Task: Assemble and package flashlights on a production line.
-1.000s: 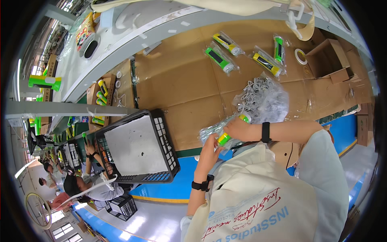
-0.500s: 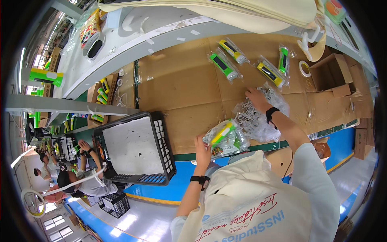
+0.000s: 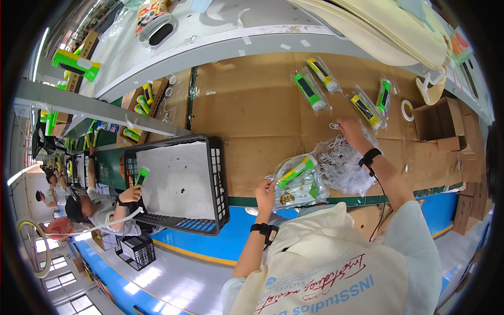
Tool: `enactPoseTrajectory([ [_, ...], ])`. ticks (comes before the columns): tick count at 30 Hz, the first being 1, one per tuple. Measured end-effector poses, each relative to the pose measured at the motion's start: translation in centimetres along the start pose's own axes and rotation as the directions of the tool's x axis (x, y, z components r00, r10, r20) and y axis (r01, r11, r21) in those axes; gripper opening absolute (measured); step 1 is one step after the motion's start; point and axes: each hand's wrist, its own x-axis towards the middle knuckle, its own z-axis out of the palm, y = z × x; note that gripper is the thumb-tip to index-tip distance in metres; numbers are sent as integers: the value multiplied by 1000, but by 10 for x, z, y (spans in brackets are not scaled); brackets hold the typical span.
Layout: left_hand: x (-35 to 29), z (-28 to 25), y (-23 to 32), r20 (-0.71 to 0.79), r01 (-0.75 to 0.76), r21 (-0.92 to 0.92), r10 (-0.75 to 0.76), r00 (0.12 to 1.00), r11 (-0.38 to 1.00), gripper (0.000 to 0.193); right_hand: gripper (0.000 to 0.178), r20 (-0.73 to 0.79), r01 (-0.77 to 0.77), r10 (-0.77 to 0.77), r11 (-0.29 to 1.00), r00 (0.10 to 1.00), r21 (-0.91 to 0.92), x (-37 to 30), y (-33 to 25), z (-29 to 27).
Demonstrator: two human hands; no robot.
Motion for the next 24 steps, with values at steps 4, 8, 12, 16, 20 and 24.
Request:
enactPoseTrajectory([
  [4,3,-7,16,4,-61,15,61,998,998,11,10,135,109,-176,912,975,396,1,-71,-24],
  [8,4,-3,23,29,-106,21,105,994,994,7,11,182,322,-433,840,883,436,-4,-134,-22],
  [12,2,-4,34,10,-193,104,193,981,976,6,13,119,308,-431,787,895,534,0,-156,-20],
  [16,0,-6,60,0,-291,162,295,955,943,6,14,49,506,-598,716,800,480,-2,-171,-16],
  [20,1,0,76,-7,-319,202,327,945,926,7,14,45,608,-672,695,739,385,-8,-178,-8],
  [24,1,-6,100,67,-455,188,451,890,870,10,15,-17,558,-643,651,766,515,-6,-178,-39],
])
